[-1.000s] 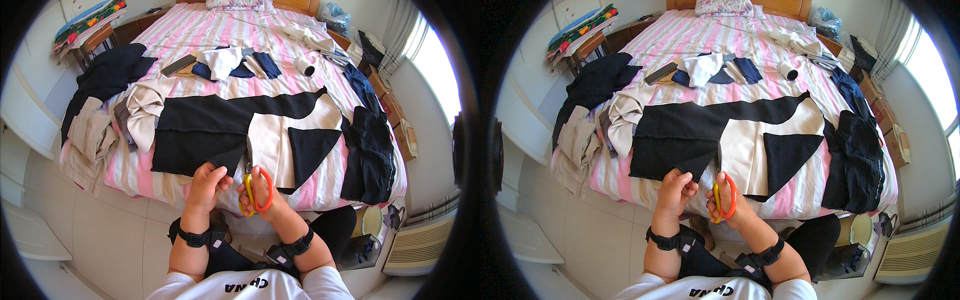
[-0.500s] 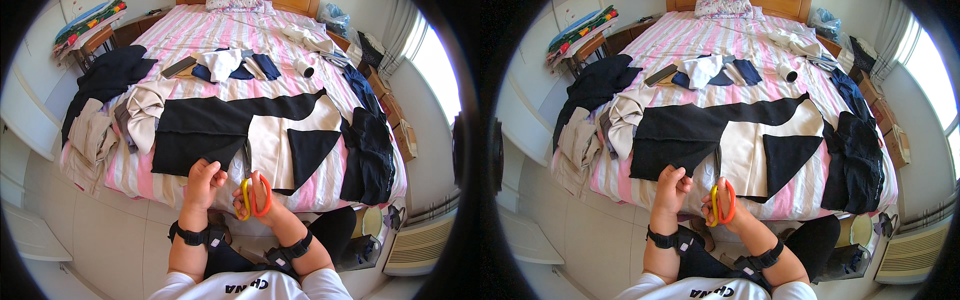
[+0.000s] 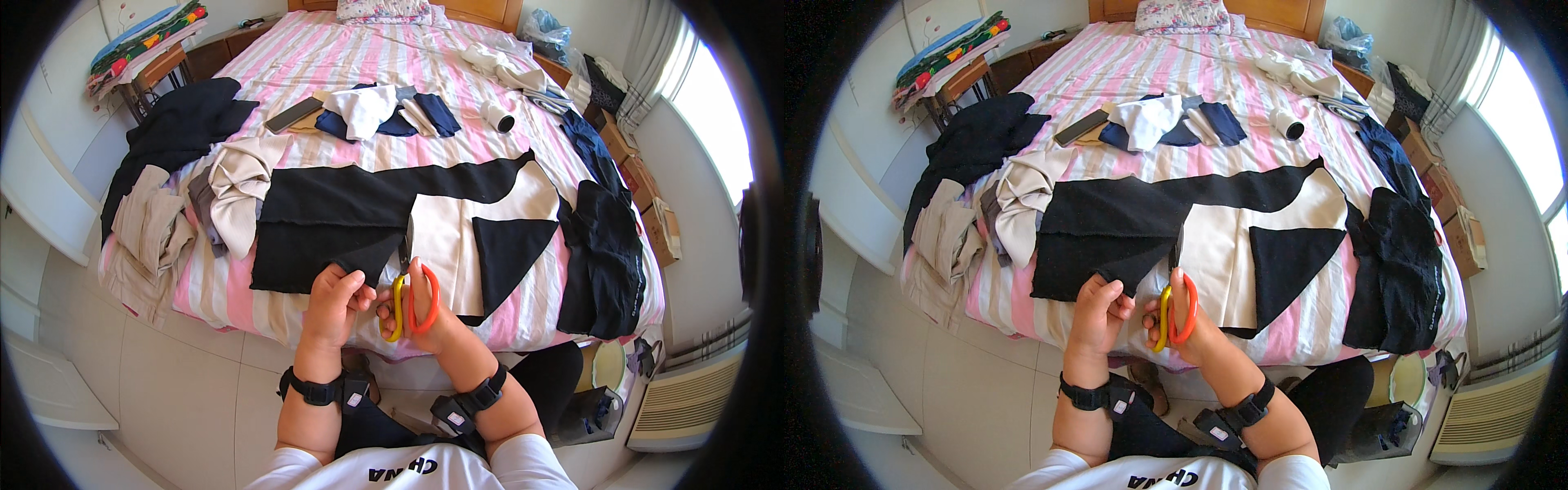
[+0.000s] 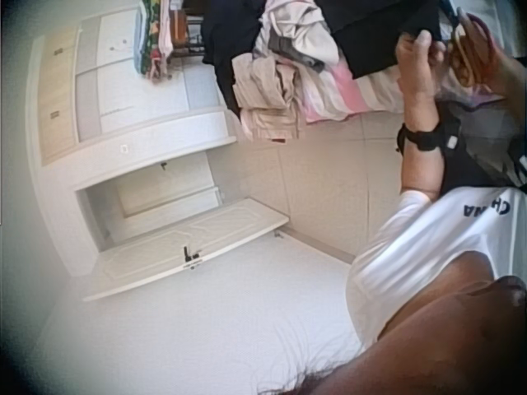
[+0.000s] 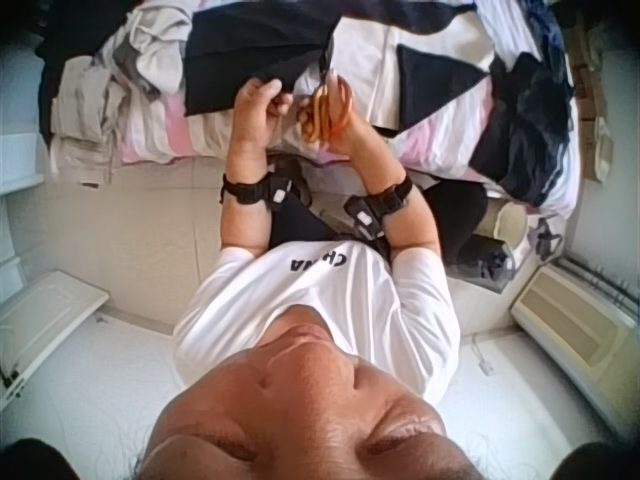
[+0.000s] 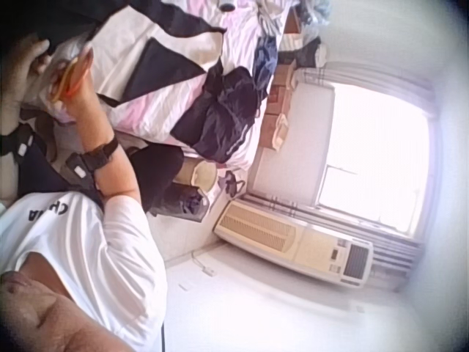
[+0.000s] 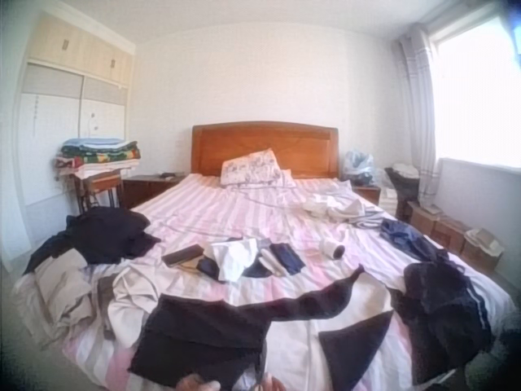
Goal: The person uses scissors to cut pieces of black and white fabric laid out on a bed.
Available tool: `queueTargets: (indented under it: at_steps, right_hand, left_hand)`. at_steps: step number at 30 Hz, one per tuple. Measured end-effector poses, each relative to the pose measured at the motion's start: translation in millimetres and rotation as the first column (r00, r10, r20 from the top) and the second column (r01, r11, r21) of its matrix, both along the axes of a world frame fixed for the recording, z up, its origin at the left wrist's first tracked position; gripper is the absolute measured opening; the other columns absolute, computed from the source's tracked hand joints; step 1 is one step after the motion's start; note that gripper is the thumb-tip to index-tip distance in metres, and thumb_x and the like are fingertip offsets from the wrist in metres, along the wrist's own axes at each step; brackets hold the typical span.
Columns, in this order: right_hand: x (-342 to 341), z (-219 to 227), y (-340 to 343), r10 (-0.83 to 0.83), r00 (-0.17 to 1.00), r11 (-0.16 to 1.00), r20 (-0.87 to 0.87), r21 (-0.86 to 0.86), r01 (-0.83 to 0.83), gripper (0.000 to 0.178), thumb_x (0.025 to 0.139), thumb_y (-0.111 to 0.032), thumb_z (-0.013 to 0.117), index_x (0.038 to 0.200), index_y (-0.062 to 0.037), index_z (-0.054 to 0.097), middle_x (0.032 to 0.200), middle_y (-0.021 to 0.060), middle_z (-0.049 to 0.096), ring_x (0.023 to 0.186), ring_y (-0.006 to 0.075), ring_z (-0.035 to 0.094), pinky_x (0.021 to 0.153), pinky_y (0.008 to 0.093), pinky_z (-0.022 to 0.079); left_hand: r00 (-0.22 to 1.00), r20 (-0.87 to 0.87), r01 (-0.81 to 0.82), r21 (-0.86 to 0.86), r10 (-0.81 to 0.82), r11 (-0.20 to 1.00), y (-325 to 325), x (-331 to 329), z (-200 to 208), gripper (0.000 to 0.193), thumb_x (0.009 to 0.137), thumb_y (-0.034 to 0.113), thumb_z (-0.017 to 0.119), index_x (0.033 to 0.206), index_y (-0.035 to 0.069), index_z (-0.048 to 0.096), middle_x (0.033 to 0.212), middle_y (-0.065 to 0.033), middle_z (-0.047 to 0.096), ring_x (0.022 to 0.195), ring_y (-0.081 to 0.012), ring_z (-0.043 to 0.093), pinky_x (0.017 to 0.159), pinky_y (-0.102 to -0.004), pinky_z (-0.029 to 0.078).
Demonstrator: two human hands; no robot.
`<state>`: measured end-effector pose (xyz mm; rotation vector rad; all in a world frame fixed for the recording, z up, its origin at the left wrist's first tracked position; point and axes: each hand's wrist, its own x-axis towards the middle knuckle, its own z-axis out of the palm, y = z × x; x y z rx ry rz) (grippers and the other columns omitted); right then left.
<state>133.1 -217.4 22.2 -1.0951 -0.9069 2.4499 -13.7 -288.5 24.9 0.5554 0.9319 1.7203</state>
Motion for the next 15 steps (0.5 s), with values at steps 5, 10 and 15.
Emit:
queueTargets:
  at_steps: [5,10,15]
  right_hand:
    - [-3.5,7.0,1.8,-0.017,1.000,1.000,-0.007,0.012,0.017,0.084,0.078,-0.084,0.038,0.093,-0.0026,0.052,0.073,0.0101,0.055,0.057,0.0206,0.052,0.064,0.0367,0.051]
    - [-6.2,20.3,-3.9,-0.009,1.000,0.999,0.026,0.037,0.008,0.082,0.085,-0.080,0.029,0.091,-0.0009,0.050,0.076,0.0104,0.052,0.063,0.0212,0.050,0.065,0.0354,0.045]
    - [-5.8,16.9,2.3,-0.017,0.999,0.999,-0.042,0.042,0.019,0.087,0.075,-0.086,0.040,0.092,-0.0026,0.053,0.075,0.0084,0.053,0.060,0.0215,0.052,0.067,0.0386,0.050]
  left_hand:
    - [1.000,0.012,0.020,-0.003,-0.019,1.000,-3.5,2.2,1.7,0.013,0.090,0.015,0.058,0.090,0.002,0.061,0.072,-0.0066,0.065,0.058,-0.0085,0.055,0.059,-0.0216,0.047]
    - [0.999,-0.021,0.040,0.013,-0.039,0.999,-6.0,1.5,3.5,0.015,0.089,0.015,0.058,0.089,0.001,0.062,0.074,-0.0061,0.065,0.059,-0.0083,0.054,0.060,-0.0218,0.047]
    - [0.999,-0.015,0.049,0.008,-0.049,0.999,-5.9,3.4,3.7,0.015,0.088,0.015,0.058,0.089,0.001,0.063,0.073,-0.0055,0.065,0.059,-0.0083,0.054,0.060,-0.0221,0.046]
